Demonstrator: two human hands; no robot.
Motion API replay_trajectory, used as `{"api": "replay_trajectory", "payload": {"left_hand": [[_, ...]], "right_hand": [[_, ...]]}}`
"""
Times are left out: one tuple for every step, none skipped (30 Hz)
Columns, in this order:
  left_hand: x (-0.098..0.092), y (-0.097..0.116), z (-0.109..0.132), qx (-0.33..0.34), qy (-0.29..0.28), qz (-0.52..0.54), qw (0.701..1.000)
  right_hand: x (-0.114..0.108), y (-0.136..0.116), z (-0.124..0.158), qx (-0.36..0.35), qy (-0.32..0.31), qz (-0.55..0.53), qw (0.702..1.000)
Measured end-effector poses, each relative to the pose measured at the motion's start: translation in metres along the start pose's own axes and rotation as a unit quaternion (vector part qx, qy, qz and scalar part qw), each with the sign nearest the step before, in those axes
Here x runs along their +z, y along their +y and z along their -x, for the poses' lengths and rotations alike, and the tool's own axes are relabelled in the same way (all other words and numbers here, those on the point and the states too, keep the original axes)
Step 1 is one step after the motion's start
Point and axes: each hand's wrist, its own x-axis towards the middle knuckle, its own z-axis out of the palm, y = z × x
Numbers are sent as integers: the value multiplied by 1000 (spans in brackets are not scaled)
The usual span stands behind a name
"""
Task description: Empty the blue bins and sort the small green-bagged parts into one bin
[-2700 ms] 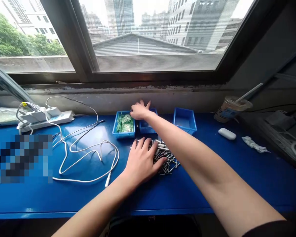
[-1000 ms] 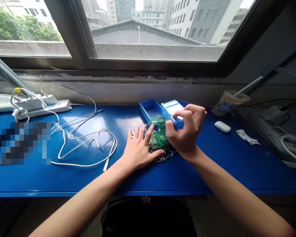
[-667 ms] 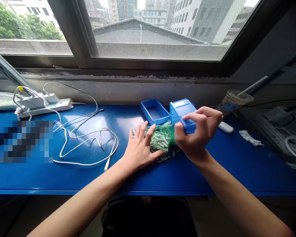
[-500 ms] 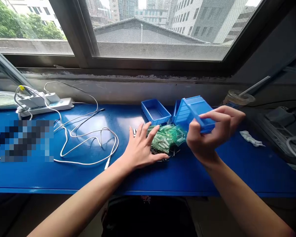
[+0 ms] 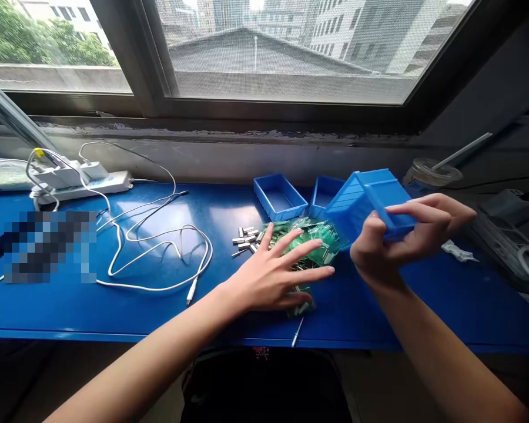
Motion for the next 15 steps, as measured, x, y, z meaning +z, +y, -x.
{"api": "replay_trajectory", "payload": {"left_hand": [[1,0,-3,6,-6,-3,1000],[1,-2,-5,8,-10,-5,1000],[1,-4,-8,8,-10,-7,1000],[-1,-7,-11,9,-6,-8,1000],[-3,-8,-12,8,2,-11,1000],[-5,-6,-10,6,14,-15,1000],[-6,0,-6,6,34,-18,999],[-5,11,3,2,58,-21,998],[-1,27,17,-10,87,-19,996],[7,47,35,-7,137,-4,991],[18,70,57,-30,200,20,979],[33,94,79,-91,263,43,960],[51,115,102,-124,294,66,945],[70,133,122,-134,288,77,945],[90,144,139,-155,256,83,951]], "right_hand": [[0,0,0,-5,8,4,1000],[1,0,-1,-9,16,6,1000],[1,0,-1,-11,21,7,1000],[1,1,-1,-11,22,8,1000],[1,1,-2,-9,19,7,1000],[1,1,-2,-6,17,6,1000],[1,1,-1,-1,14,4,1000],[0,1,-1,3,14,1,1000],[-1,1,-1,6,15,-1,1000],[-2,0,0,9,15,1,1000],[-3,0,1,15,15,6,1000],[-4,0,1,20,16,15,1000],[-5,0,1,24,16,25,999],[-5,0,1,28,15,35,999],[-5,0,1,31,16,43,998]]}}
